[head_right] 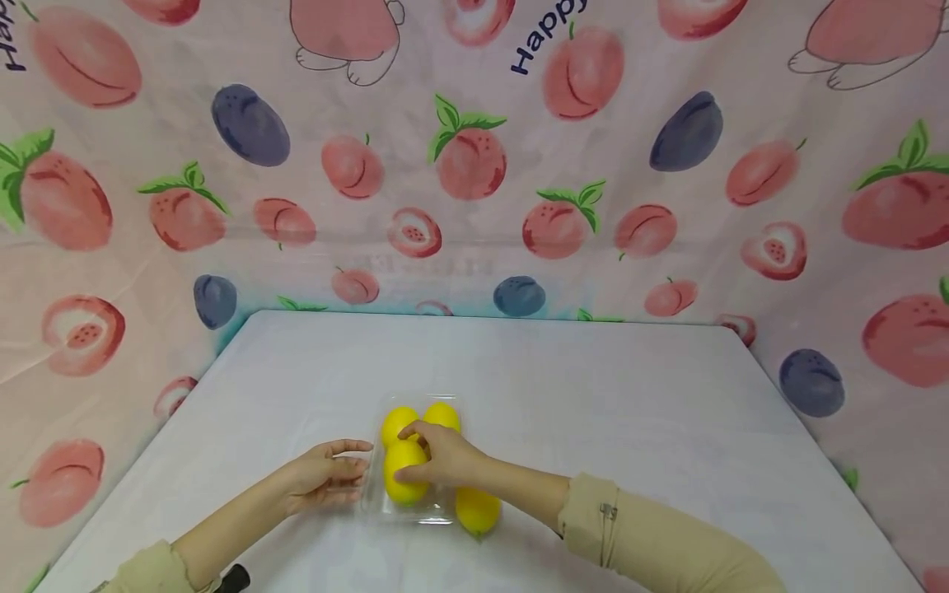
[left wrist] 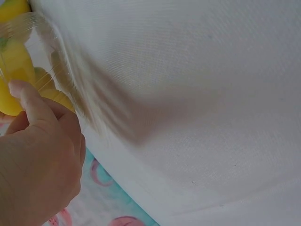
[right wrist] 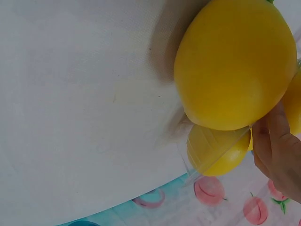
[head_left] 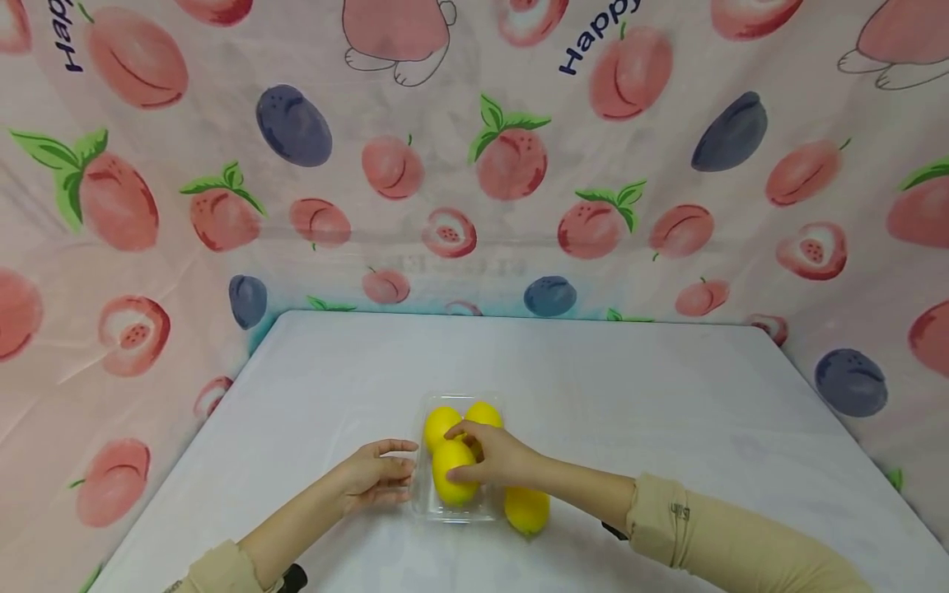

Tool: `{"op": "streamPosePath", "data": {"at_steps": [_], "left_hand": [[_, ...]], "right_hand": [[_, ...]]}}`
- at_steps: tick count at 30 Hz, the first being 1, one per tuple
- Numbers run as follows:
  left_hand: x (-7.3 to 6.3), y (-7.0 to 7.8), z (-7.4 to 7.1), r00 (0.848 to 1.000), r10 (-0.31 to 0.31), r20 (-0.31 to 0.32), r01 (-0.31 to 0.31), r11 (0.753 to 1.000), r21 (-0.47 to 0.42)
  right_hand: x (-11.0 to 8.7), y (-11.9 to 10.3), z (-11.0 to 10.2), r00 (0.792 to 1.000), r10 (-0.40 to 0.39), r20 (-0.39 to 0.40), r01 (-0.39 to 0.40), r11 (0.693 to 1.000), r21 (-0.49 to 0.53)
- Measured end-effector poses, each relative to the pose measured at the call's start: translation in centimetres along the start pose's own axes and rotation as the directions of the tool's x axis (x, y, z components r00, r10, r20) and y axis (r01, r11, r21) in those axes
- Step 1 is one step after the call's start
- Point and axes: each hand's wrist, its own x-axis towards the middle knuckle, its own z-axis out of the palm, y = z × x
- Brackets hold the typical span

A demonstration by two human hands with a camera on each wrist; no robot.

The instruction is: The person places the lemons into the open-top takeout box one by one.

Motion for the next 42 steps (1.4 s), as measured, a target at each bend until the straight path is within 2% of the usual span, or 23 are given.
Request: {"op": "streamPosePath", "data": {"at_steps": [9,16,24,42], "left_hand": [[-0.1,0.0,0.2,1.0,0.001,-0.002,-0.001,1.0,-0.001],[0.0,0.2,0.2,1.0,0.0,-0.016,0.0,1.0,-0.002],[-0.1,0.1,0.2,1.0,-0.003,-0.027,0.003,1.0,0.002],[0.0,-0.1,0.3,0.999,-0.013,-0.05,0.014,1.0,0.006]], "right_hand": [[0.0,0.1,0.6,1.0,0.001,0.015,-0.001,1.0,-0.018],[0.2,-0.1,0.3,0.998,0.016,0.062,-0.013,0.999,-0.039],[0.8,-0.5,0.7,0.995,-0.03,0.095,0.036,0.997,-0.065],[0.8,-0.8,0.9,0.998,-0.01,0.069,0.016,0.996,-0.087]]}}
